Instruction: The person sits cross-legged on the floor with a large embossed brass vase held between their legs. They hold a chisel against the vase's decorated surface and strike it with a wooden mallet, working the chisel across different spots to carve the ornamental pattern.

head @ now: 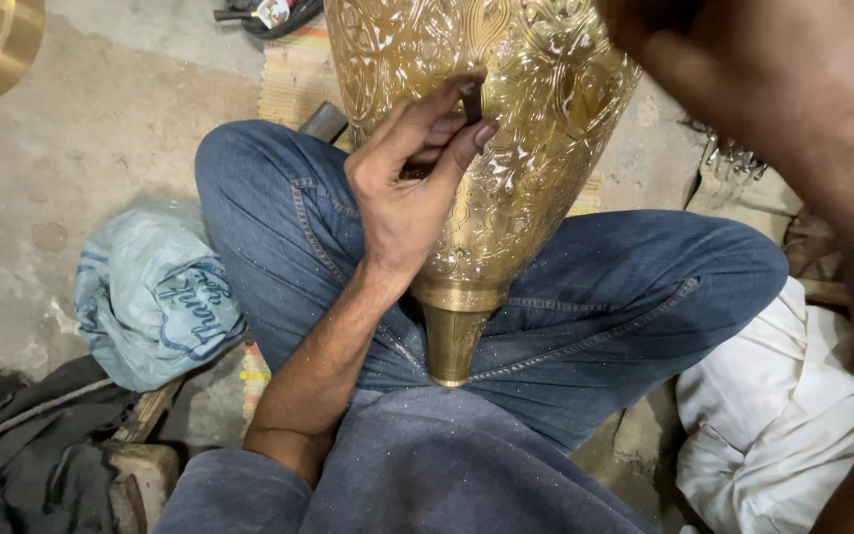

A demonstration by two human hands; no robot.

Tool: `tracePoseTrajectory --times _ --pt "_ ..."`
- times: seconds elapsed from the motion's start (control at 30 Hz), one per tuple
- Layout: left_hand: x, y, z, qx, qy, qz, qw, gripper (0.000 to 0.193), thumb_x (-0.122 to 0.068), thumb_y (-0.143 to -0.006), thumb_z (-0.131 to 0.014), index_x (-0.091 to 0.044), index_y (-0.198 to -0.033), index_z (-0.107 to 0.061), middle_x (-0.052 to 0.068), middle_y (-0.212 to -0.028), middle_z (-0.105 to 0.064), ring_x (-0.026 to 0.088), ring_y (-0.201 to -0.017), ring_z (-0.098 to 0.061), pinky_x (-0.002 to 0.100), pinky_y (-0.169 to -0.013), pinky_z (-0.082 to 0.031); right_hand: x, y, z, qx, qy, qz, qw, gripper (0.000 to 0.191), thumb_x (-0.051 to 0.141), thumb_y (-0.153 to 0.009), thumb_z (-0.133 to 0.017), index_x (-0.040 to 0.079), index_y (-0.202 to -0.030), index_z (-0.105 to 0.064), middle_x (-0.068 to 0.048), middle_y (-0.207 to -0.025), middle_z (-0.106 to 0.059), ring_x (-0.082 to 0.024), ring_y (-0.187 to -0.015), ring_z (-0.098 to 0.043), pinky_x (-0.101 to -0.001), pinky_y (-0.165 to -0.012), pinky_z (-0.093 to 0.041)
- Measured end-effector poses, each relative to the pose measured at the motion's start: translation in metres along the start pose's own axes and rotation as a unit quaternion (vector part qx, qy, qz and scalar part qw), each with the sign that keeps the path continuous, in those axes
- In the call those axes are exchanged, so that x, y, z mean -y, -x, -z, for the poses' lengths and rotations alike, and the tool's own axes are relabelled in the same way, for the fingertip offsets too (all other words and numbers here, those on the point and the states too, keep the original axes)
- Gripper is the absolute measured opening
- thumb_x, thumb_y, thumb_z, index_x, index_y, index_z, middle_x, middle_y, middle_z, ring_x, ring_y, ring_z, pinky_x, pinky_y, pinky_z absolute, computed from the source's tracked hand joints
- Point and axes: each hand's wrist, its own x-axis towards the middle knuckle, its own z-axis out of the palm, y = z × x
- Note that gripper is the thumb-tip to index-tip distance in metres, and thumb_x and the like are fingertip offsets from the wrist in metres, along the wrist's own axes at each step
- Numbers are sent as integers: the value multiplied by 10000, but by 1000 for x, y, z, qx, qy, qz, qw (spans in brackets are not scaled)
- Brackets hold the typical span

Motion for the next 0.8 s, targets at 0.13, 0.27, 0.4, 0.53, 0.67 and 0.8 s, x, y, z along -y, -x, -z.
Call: tracePoseTrajectory --times 0.13,0.27,0.4,0.53,0.67,0.8 --pt "-2 1 1 3 -4 10 1000 245 -57 -969 -816 -33 -1187 -708 80 -1062 -768 176 -979 -805 285 -846 -707 -5 2 -4 -49 57 70 995 169 204 -1095 -751 38 -1067 -761 -104 -798 -715 -193 -592 -664 -291 -519 -523" --pt "-1 0 -1 -2 25 9 1000 287 -50 -953 -803 -8 -1214 -691 95 -1079 -750 180 -971 -790 285 -843 -713 -7 1 -8 -38 6 68 997 136 169 -1050 -768 35 -1069 -758 -118 -797 -717 -205 -612 -673 -308 -528 -533" --pt "3 0 0 -1 16 4 1000 285 -48 -952 -804 2 -1207 -689 87 -1055 -747 174 -974 -791 283 -854 -715 -3 2 -9 -5 18 16 1000 152 176 -1034 -734 41 -1103 -751 -130 -761 -704 -216 -554 -654 -331 -512 -537" --pt "5 1 3 8 -15 -6 1000 143 -47 -951 -838 -28 -1060 -745 79 -1011 -760 168 -918 -802 273 -790 -700 -3 5 -8 -30 92 55 994 180 250 -998 -756 107 -1106 -758 -65 -773 -699 -184 -600 -665 -308 -542 -533" --pt "1 0 2 7 7 10 1000 199 -61 -968 -812 -25 -1141 -720 71 -1050 -757 167 -946 -803 270 -805 -712 -7 4 -10 -58 71 100 991 108 190 -1022 -775 95 -1072 -760 -48 -806 -711 -159 -644 -681 -285 -592 -540" --pt "-4 0 4 12 16 12 1000 252 -59 -969 -818 -16 -1193 -712 74 -1081 -745 161 -941 -791 280 -828 -701 -11 5 -12 -62 5 83 995 123 170 -1069 -773 56 -1027 -752 -74 -786 -707 -173 -662 -683 -294 -623 -547"
